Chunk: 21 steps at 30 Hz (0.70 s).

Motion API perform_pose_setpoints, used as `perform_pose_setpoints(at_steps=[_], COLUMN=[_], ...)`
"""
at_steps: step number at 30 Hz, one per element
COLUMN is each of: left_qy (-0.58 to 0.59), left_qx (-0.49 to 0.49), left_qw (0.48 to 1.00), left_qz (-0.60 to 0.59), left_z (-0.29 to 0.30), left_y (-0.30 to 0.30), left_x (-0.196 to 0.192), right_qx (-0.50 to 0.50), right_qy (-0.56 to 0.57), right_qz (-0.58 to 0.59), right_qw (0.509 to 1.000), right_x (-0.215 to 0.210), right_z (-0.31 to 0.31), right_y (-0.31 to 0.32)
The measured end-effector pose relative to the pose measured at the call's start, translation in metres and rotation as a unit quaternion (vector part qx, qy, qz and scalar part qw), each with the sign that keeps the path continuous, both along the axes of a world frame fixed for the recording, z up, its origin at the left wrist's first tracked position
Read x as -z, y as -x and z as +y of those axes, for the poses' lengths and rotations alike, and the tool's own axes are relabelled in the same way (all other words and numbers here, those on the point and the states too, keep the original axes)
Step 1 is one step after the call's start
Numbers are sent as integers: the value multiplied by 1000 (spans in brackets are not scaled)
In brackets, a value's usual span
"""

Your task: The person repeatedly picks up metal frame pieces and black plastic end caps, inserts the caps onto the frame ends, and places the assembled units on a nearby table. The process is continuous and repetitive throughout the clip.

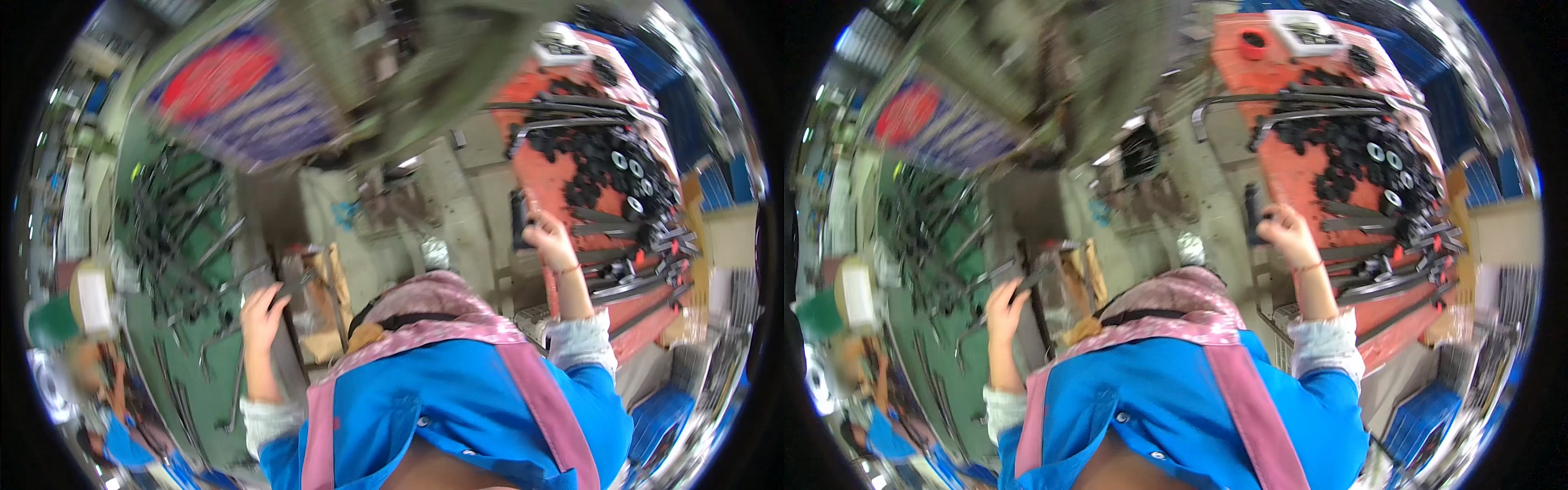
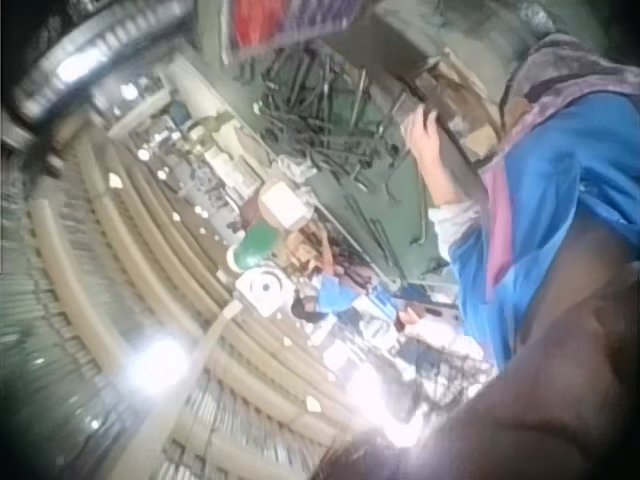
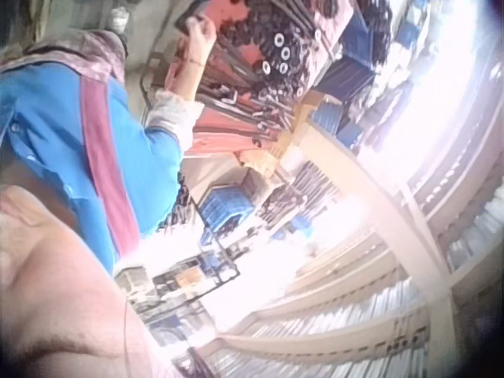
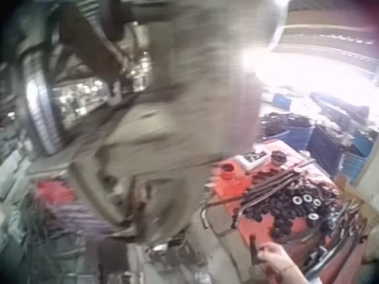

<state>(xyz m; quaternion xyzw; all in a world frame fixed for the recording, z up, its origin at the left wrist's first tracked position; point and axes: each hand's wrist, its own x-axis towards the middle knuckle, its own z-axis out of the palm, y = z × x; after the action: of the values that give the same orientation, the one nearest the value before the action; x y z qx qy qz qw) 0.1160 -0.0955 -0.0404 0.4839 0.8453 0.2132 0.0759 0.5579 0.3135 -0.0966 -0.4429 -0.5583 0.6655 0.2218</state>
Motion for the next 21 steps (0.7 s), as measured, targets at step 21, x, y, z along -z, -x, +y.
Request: perform_pose_setpoints(at_steps=[21], left_qy=[-103], left_qx=[160], left_qw=[982], left_qz=[-24], left_z=[17], left_y=[-11], left_x=[-3], right_qx=[-163], right_qy=[-127], right_qz=[86], right_qw=[975], right_x=[-89], right_z=[-180], right_y=[170])
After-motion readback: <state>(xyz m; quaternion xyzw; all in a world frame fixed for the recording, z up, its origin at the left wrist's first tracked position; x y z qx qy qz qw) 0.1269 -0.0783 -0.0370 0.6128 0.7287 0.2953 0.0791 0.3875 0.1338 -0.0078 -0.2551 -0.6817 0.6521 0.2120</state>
